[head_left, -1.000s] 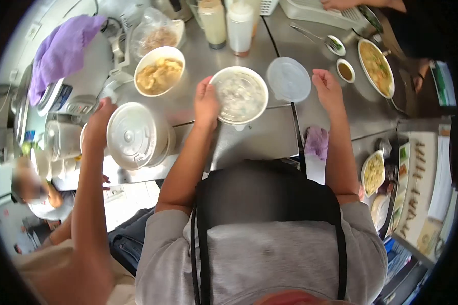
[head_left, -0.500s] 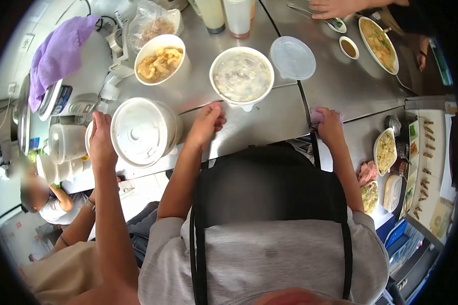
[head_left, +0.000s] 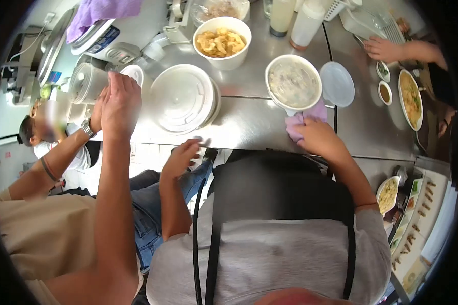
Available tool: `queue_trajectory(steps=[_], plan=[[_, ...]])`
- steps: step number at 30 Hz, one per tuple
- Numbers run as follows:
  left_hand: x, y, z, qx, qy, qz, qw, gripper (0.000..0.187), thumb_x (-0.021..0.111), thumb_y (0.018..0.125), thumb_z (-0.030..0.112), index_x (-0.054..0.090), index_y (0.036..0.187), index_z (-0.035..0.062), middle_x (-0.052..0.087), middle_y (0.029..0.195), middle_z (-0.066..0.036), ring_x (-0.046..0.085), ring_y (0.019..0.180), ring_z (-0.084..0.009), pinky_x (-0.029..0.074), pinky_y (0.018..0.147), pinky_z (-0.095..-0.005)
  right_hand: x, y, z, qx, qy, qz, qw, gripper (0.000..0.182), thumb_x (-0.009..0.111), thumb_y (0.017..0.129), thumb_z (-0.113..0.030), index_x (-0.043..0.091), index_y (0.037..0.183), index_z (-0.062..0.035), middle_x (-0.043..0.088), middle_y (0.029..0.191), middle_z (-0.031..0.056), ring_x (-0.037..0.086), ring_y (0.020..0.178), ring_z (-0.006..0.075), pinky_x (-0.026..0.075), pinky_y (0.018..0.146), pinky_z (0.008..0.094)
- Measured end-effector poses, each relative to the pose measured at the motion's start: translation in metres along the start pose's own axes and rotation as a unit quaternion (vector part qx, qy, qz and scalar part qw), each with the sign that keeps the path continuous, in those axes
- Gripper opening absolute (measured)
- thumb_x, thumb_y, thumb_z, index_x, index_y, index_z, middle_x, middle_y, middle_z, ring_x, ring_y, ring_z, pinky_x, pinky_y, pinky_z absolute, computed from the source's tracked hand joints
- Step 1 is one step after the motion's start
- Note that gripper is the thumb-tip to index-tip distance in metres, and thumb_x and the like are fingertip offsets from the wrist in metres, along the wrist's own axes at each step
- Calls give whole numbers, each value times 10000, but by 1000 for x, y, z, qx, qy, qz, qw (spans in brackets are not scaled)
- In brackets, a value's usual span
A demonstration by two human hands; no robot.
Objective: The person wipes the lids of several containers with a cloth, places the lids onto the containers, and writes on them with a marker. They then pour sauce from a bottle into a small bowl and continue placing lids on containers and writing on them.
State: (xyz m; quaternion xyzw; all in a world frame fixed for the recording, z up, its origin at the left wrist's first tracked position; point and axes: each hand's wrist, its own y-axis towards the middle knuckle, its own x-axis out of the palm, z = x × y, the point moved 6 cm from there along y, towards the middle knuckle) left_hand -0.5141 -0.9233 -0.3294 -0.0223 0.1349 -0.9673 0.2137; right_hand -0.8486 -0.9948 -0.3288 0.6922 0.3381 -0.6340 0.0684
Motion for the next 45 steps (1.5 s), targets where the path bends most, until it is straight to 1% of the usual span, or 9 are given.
queue_trajectory(steps=[1, 8, 11, 23, 30, 34, 37, 41, 45], plan=[[-6, 2, 5, 9, 0, 10, 1000, 491, 431, 816, 266, 298, 1197, -14, 430, 1121, -127, 417, 1032, -187, 319, 882, -292, -29, 10, -14, -12, 98, -134, 986, 379, 590, 671, -203, 513, 1039, -154, 517, 970, 129, 507, 889, 295, 410, 747, 376], [-7, 31, 32, 46, -21, 16, 999, 510, 437, 816, 282, 290, 1204, -14, 424, 1130, -129, 411, 1042, -189, 315, 888, -294, -197, 185, -58, -211, 287, 128, 926, 290, 534, 765, -269, 556, 927, -30, 527, 645, 6, 475, 545, 93, 396, 505, 220], [2, 44, 36, 44, -40, -12, 998, 519, 439, 815, 289, 286, 1207, -14, 421, 1134, -130, 409, 1046, -190, 313, 890, -295, -215, 291, -43, -46, 445, 116, 887, 257, 525, 765, -279, 569, 924, -83, 525, 665, -10, 472, 523, 64, 376, 467, 188], [-18, 73, 75, 68, 53, -92, 992, 529, 459, 783, 384, 391, 1107, -30, 481, 991, -102, 439, 941, -168, 324, 837, -272, -202, 506, -1, 211, 269, 237, 909, 442, 533, 694, -390, 572, 938, -24, 550, 972, 189, 514, 945, 317, 395, 795, 366], [-12, 127, 93, -16, 97, -135, 986, 174, 501, 777, 105, 454, 929, 34, 488, 627, 11, 412, 441, -35, 328, 325, -176, -284, 424, -13, 95, 254, 453, 849, 356, 471, 746, -354, 528, 899, -37, 581, 842, 166, 557, 760, 328, 429, 663, 385], [-8, 83, 71, -78, -94, -69, 990, 191, 487, 779, 108, 377, 915, 31, 509, 634, -41, 477, 425, -83, 422, 356, -199, -291, 350, 1, -28, 648, 316, 692, 264, 514, 775, -277, 505, 626, -59, 461, 525, 14, 437, 445, 104, 359, 405, 246], [2, 34, 51, -167, -179, -60, 968, 240, 482, 782, 117, 332, 953, 40, 498, 760, -83, 531, 519, -148, 484, 441, -255, -299, 264, -18, -220, 672, 233, 668, 277, 491, 771, -320, 481, 777, -43, 524, 624, 87, 495, 497, 174, 390, 485, 276], [-28, -12, 83, 141, -28, 90, 986, 446, 500, 776, 142, 260, 1135, 31, 350, 974, -65, 412, 746, -101, 380, 618, -198, -233, 142, -95, -237, 589, 200, 746, 114, 517, 737, -173, 487, 722, -64, 475, 550, 2, 436, 437, 40, 335, 385, 161], [28, -41, 136, 214, 131, -80, 965, 330, 501, 762, 135, 413, 1055, 12, 460, 944, -92, 459, 801, -161, 377, 678, -251, -175, 85, -154, -301, 626, 52, 717, 110, 581, 689, -71, 485, 731, -38, 472, 586, -12, 415, 511, 24, 335, 470, 168]])
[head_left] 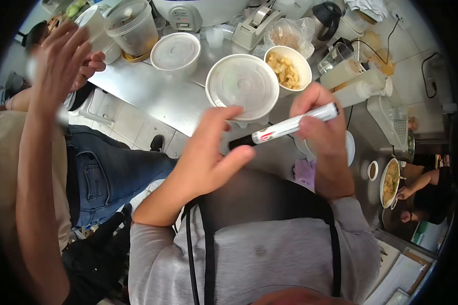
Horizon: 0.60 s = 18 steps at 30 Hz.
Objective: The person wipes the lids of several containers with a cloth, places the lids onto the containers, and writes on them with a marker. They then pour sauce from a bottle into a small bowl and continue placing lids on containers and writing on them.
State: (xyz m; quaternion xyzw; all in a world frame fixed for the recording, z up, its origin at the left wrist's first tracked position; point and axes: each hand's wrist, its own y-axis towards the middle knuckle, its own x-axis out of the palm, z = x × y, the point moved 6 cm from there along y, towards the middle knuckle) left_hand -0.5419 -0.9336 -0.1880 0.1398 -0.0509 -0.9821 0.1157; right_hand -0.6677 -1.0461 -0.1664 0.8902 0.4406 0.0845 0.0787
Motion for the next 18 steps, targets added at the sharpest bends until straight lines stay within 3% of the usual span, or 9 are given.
queue_trajectory(steps=[3, 6, 8, 9, 10, 13, 15, 17, 18], plan=[[32, 3, 3, -27, 37, -213, 976, 231, 476, 785, 149, 471, 973, 14, 503, 839, -109, 480, 739, -190, 389, 661, -278, 13, -16, 19, -7, 41, 81, 996, 111, 587, 696, -79, 492, 741, -43, 479, 624, 0, 420, 562, 29, 345, 509, 176], [58, -7, -22, -38, 2, -270, 962, 224, 482, 790, 186, 482, 932, 13, 501, 790, -97, 471, 698, -171, 387, 631, -271, 26, -26, 51, 87, -33, -24, 995, 100, 574, 708, -65, 494, 764, -47, 485, 664, 14, 428, 596, 30, 354, 525, 179], [57, -7, -28, -32, -34, -233, 971, 227, 485, 794, 211, 490, 905, 13, 500, 757, -90, 465, 671, -159, 386, 611, -267, -4, -31, 26, -1, -174, 190, 966, 92, 554, 737, -100, 489, 774, -45, 453, 595, 5, 422, 543, 54, 364, 503, 198], [46, -2, -28, -22, -48, -184, 981, 232, 487, 795, 224, 494, 891, 13, 499, 740, -86, 462, 657, -153, 385, 601, -265, -37, -23, 5, -101, 113, 175, 973, 115, 469, 802, -148, 493, 780, -38, 430, 553, 6, 420, 485, 92, 372, 480, 216], [32, 8, -30, -13, -52, -124, 991, 238, 489, 797, 236, 497, 878, 13, 499, 724, -82, 459, 644, -146, 384, 591, -262, -76, -24, -14, -126, 194, 107, 967, 216, 381, 858, -206, 488, 838, -20, 422, 544, 13, 412, 452, 112, 373, 461, 229], [-23, 63, -47, 11, 73, 95, 993, 264, 494, 802, 273, 509, 837, 12, 497, 675, -71, 450, 603, -128, 382, 560, -256, -47, -7, -5, -52, 212, 120, 969, 273, 322, 886, -236, 469, 910, -7, 471, 598, 39, 467, 498, 110, 408, 491, 237], [-45, 103, -65, 0, 176, 167, 970, 314, 545, 763, 308, 514, 850, 8, 517, 708, -78, 478, 646, -132, 391, 579, -252, -13, -3, 25, 37, 115, 237, 964, 284, 340, 883, -263, 453, 957, -12, 511, 643, 54, 520, 574, 116, 442, 551, 242], [-39, 136, -85, -69, 102, 54, 991, 307, 560, 751, 298, 515, 854, 13, 520, 721, -73, 486, 655, -132, 392, 572, -251, 11, 7, 56, 3, 177, 143, 974, 217, 406, 864, -210, 460, 953, -20, 544, 712, 65, 548, 666, 118, 454, 632, 240], [-33, 140, -94, -108, 63, -5, 992, 304, 567, 745, 293, 515, 856, 15, 522, 727, -70, 490, 659, -132, 393, 568, -251, 14, 8, 69, 19, 145, 152, 977, 213, 432, 851, -195, 456, 959, -14, 542, 725, 66, 549, 682, 124, 453, 644, 240]])
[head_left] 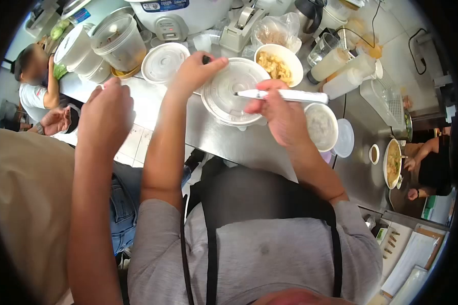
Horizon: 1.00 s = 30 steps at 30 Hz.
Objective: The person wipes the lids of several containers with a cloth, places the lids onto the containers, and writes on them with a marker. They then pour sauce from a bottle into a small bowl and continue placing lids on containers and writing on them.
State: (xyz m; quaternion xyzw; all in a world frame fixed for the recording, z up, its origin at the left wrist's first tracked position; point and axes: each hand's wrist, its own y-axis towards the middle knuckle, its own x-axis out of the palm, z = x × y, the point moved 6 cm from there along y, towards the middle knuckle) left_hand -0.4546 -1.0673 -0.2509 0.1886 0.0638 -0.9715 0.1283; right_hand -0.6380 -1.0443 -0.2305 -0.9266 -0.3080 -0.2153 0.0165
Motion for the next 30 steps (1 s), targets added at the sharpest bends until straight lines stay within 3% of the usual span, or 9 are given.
queue_trajectory(steps=[3, 4, 7, 9, 14, 17, 23, 29, 30], plan=[[8, -1, -15, -100, -53, -83, 990, 280, 575, 738, 269, 516, 866, 27, 519, 724, -44, 494, 627, -114, 387, 516, -236, -8, 18, 12, 17, -96, 24, 995, 211, 499, 809, -147, 454, 962, -8, 544, 752, 59, 546, 710, 119, 447, 671, 231], [6, -10, -18, -109, -80, -70, 988, 283, 570, 743, 257, 487, 891, 30, 497, 659, -21, 459, 503, -73, 344, 407, -209, -13, 24, 8, 18, -120, 32, 992, 201, 513, 796, -128, 460, 952, -14, 547, 752, 51, 540, 705, 102, 442, 675, 223], [9, -44, -31, -119, -182, -33, 975, 288, 568, 747, 217, 443, 924, 28, 469, 597, -1, 387, 401, -43, 277, 331, -185, -26, 45, 4, -11, -157, 38, 987, 158, 539, 769, -103, 493, 889, -10, 539, 711, 29, 514, 631, 67, 427, 593, 198], [17, -67, -28, -114, -197, 59, 972, 288, 562, 751, 181, 409, 938, 25, 445, 562, 8, 329, 357, -32, 234, 302, -181, -22, 55, -6, 11, -181, 56, 982, 137, 550, 760, -104, 511, 846, -5, 530, 673, 22, 495, 578, 58, 416, 534, 193], [24, -76, -31, -92, -258, 90, 957, 281, 555, 753, 161, 394, 929, 12, 464, 589, -10, 353, 380, -30, 249, 320, -174, 8, 44, 8, -2, -271, 42, 962, 191, 655, 655, -120, 483, 652, -37, 488, 560, -13, 437, 496, 39, 355, 445, 184], [26, -75, -33, -100, -275, 75, 953, 276, 556, 752, 158, 398, 924, 11, 468, 604, -9, 361, 398, -27, 254, 329, -173, 8, 45, 11, 13, -261, 67, 963, 196, 646, 652, -120, 465, 619, -50, 470, 522, -21, 421, 475, 38, 342, 424, 192], [28, -73, -36, -90, -299, 79, 947, 252, 556, 753, 152, 405, 910, 25, 459, 617, 0, 352, 405, -22, 249, 336, -163, 11, 42, 14, -79, -400, 49, 912, 188, 632, 635, -123, 460, 602, -56, 464, 498, -15, 416, 444, 48, 334, 406, 216], [27, -75, -37, -125, -289, 68, 947, 250, 546, 756, 126, 388, 921, 25, 445, 623, -10, 339, 396, -20, 233, 328, -156, 2, 40, 19, -76, -373, 34, 924, 156, 597, 633, -106, 459, 581, -56, 462, 492, -8, 420, 456, 64, 336, 421, 227], [27, -73, -38, -136, -251, 69, 956, 181, 537, 749, 145, 439, 845, 28, 449, 613, -21, 370, 408, -54, 288, 348, -181, 0, 40, 20, -69, -368, 39, 926, 157, 597, 635, -112, 460, 584, -55, 461, 492, -5, 422, 455, 68, 338, 423, 229]])
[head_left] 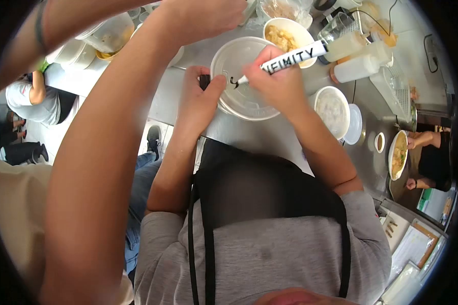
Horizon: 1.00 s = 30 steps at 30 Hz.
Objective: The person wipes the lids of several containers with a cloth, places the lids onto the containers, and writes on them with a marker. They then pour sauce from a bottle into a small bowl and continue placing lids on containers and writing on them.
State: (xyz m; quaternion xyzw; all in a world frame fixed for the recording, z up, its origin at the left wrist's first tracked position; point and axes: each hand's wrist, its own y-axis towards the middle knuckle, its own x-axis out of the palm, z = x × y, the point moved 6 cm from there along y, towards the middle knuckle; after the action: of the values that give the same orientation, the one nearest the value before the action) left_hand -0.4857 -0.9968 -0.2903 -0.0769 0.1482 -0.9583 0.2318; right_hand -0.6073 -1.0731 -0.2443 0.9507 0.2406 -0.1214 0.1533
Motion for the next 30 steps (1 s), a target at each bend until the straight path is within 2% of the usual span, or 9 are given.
queue_trajectory(steps=[6, 9, 12, 14, 17, 21, 24, 27, 30], plan=[[1, 0, 6, 64, 70, 22, 995, 187, 494, 753, 96, 472, 876, -42, 527, 722, -76, 497, 694, -121, 403, 611, -228, -19, 11, 1, 20, 59, 40, 997, 180, 605, 640, -149, 466, 597, -45, 463, 493, 24, 435, 450, 96, 358, 439, 246], [2, 3, 6, 90, 80, 21, 992, 227, 522, 722, 97, 435, 870, -51, 503, 665, -75, 484, 577, -110, 388, 499, -218, -14, 11, 0, -39, -17, 3, 999, 159, 588, 706, -86, 456, 619, -75, 448, 541, -49, 378, 483, 13, 307, 441, 172], [4, -2, 6, 6, 76, 15, 997, 220, 520, 725, 100, 430, 876, -33, 482, 634, -52, 426, 460, -78, 328, 388, -200, -17, 9, 3, -9, -13, -11, 1000, 141, 583, 703, -83, 465, 627, -71, 462, 539, -46, 399, 488, 20, 315, 436, 184], [4, -3, 7, 1, 68, 32, 997, 218, 520, 727, 104, 430, 877, -24, 469, 620, -42, 386, 420, -61, 282, 347, -191, -18, 12, 5, -12, 35, 1, 999, 145, 589, 685, -93, 462, 619, -67, 469, 525, -37, 412, 484, 29, 315, 429, 195], [5, -4, 6, -10, 43, 30, 999, 215, 517, 733, 116, 428, 879, -14, 460, 614, -33, 366, 409, -48, 252, 329, -175, -16, 13, -2, -84, -64, 14, 994, 146, 588, 678, -99, 461, 615, -62, 475, 514, -23, 419, 471, 40, 319, 427, 200], [12, -10, 17, -14, 50, 51, 997, 211, 514, 735, 117, 430, 879, -12, 458, 609, -32, 349, 393, -45, 240, 321, -172, -18, 12, -2, -71, -59, -6, 996, 152, 582, 675, -103, 459, 597, -61, 469, 502, -18, 422, 467, 46, 322, 430, 206], [8, -7, 13, -3, 58, 41, 997, 210, 513, 735, 120, 433, 881, -8, 456, 598, -28, 332, 374, -44, 234, 315, -174, -24, 16, -2, 2, -18, 16, 1000, 152, 538, 626, -177, 460, 593, -51, 487, 501, 83, 497, 477, 226, 397, 486, 326], [9, -7, 14, 17, 54, 30, 998, 206, 511, 735, 123, 436, 883, -1, 454, 589, -21, 322, 361, -41, 230, 309, -174, -25, 15, -9, -65, -102, 6, 993, 142, 534, 626, -175, 468, 587, -55, 490, 500, 83, 500, 474, 225, 400, 485, 329], [12, -8, 19, 23, 58, 18, 998, 190, 504, 739, 120, 441, 880, 8, 454, 587, -17, 322, 359, -36, 227, 306, -173, -31, 18, -6, -70, -32, 27, 997, 158, 585, 663, -107, 458, 588, -52, 455, 500, 7, 431, 451, 99, 339, 430, 239]])
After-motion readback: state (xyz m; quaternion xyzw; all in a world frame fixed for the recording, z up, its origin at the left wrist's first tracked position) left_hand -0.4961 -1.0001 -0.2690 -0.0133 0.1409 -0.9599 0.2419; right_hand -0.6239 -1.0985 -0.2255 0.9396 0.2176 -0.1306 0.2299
